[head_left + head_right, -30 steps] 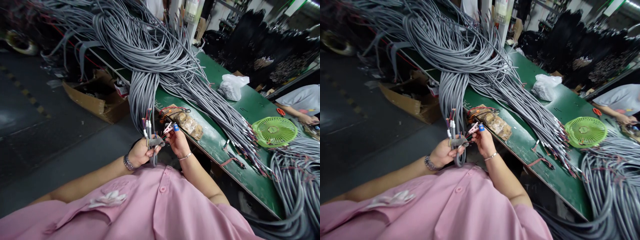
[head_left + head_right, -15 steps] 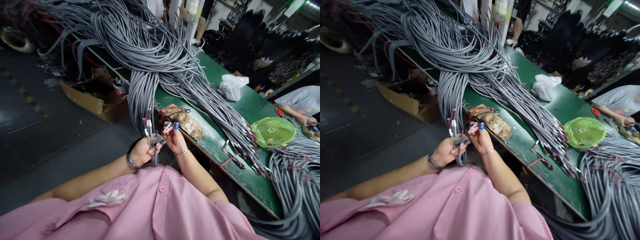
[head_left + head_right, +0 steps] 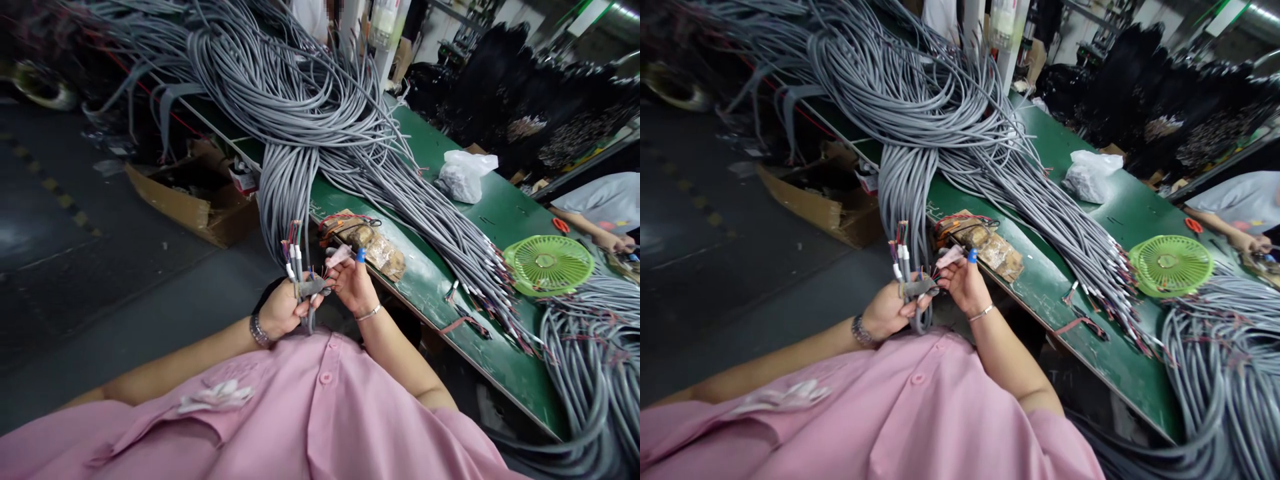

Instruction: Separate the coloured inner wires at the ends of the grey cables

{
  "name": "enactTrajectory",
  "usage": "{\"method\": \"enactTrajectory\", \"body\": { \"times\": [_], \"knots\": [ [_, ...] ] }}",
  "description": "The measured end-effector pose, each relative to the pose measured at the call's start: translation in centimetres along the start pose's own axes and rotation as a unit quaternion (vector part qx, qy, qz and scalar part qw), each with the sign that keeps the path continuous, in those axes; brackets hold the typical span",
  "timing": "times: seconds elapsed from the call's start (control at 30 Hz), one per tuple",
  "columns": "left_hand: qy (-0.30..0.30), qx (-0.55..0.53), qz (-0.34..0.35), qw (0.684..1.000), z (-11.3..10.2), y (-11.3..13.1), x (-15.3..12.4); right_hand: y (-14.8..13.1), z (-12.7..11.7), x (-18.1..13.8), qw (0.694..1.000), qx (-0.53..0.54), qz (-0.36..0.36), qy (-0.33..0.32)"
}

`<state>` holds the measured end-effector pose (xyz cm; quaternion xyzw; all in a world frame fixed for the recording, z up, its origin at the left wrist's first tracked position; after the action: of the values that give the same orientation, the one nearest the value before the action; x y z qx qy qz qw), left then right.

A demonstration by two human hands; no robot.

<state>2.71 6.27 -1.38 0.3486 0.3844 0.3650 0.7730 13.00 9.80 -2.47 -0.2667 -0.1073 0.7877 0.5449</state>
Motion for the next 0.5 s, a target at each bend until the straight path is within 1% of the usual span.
{"method": "enactTrajectory", "body": {
  "times": [0.03,0.2,0.3,0.5],
  "knots": [
    [0.008,0.007,0.008,1.0,0.0,0.1,-0.2,-0.1,0.0,-0.2,1.0,-0.001,-0.005,-0.002],
    [0.036,0.007,0.04,0.999,0.2,0.5,-0.3,-1.1,-0.2,-0.8,0.996,-0.037,-0.08,0.022],
    [0.033,-0.011,0.044,0.998,0.4,0.6,0.0,-0.9,0.1,-0.7,0.997,-0.037,-0.073,0.013],
    [0.034,-0.028,0.042,0.998,0.3,0.1,0.6,-0.5,0.3,0.1,0.999,0.015,-0.048,0.002]
  ]
}}
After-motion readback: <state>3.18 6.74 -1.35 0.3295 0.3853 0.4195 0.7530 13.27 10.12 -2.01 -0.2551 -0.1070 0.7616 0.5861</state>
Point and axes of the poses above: each hand's wrist, its own x-axis towards the middle knuckle, its own z-axis out of the palm, y = z × x, the point moved 7 cm from there along x, towards the middle knuckle, and after that the axes turned 13 degrees about x, right-handed, at the moved point
